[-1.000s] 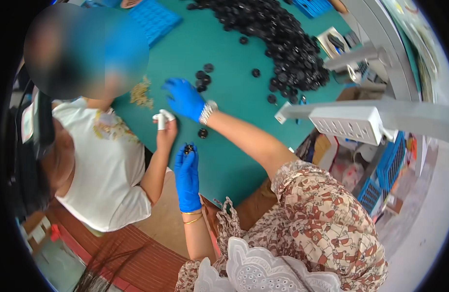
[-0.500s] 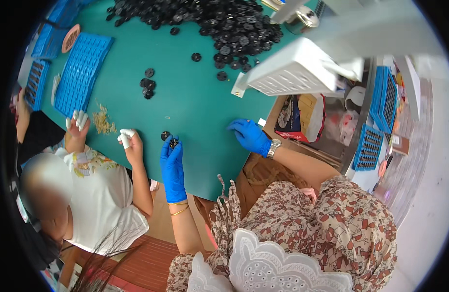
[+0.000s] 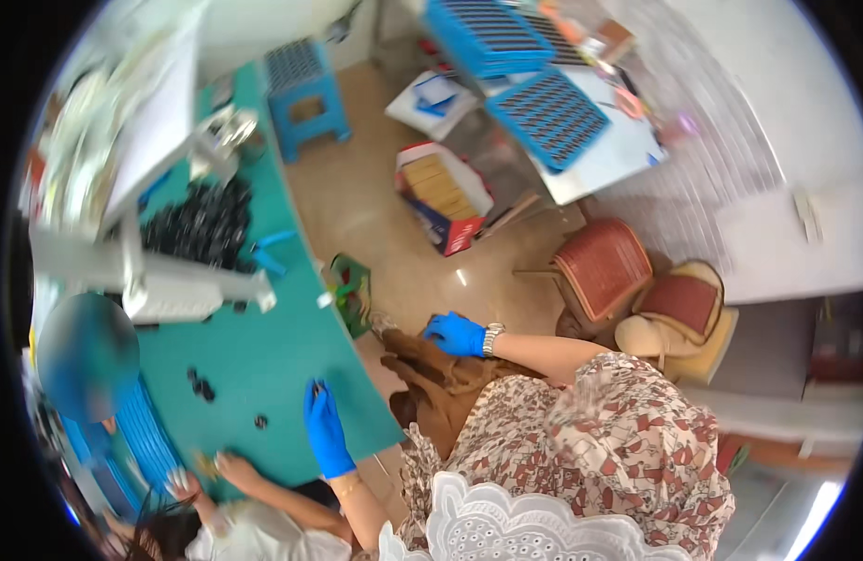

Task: The person assembles electronic components by inserting small pins into circular plastic bases by hand, stands up to place an assembled piece into a tray, and returns to insert pins into more bases.

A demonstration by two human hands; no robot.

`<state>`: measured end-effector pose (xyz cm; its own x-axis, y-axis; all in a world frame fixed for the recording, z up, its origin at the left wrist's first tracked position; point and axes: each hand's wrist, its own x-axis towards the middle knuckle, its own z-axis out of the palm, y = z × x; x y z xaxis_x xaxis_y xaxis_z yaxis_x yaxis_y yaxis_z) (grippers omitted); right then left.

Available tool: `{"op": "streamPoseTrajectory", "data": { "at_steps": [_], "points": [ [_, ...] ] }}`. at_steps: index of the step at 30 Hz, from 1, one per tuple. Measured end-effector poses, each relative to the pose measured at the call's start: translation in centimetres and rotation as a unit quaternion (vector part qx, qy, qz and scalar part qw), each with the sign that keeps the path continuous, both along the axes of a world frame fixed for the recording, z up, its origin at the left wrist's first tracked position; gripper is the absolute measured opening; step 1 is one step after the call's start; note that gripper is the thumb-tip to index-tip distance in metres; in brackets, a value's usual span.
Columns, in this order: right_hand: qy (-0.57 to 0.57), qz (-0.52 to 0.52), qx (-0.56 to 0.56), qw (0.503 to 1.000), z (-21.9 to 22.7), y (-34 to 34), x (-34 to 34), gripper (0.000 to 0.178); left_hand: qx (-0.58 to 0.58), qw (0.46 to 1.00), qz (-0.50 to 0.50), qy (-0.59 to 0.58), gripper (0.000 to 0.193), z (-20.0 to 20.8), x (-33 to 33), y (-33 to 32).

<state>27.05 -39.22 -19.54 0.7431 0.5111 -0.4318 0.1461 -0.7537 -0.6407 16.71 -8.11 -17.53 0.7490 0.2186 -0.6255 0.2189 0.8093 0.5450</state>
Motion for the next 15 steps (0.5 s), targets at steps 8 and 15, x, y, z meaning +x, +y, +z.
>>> {"op": "streamPoseTrajectory", "data": {
  "at_steps": [8, 15],
  "points": [
    [-0.111, -0.395, -0.067, 0.909, -0.8, -18.5, 1.6, 0.022, -0.026, 0.989, -0.147, 0.02, 0.032, -1.9, 4.3, -3.4],
    [-0.281, -0.514, -0.053, 0.809, -1.0, -43.7, 10.0, 0.02, -0.003, 0.988, -0.155, 0.016, 0.034, -1.8, 7.6, -14.5]
  ]
}}
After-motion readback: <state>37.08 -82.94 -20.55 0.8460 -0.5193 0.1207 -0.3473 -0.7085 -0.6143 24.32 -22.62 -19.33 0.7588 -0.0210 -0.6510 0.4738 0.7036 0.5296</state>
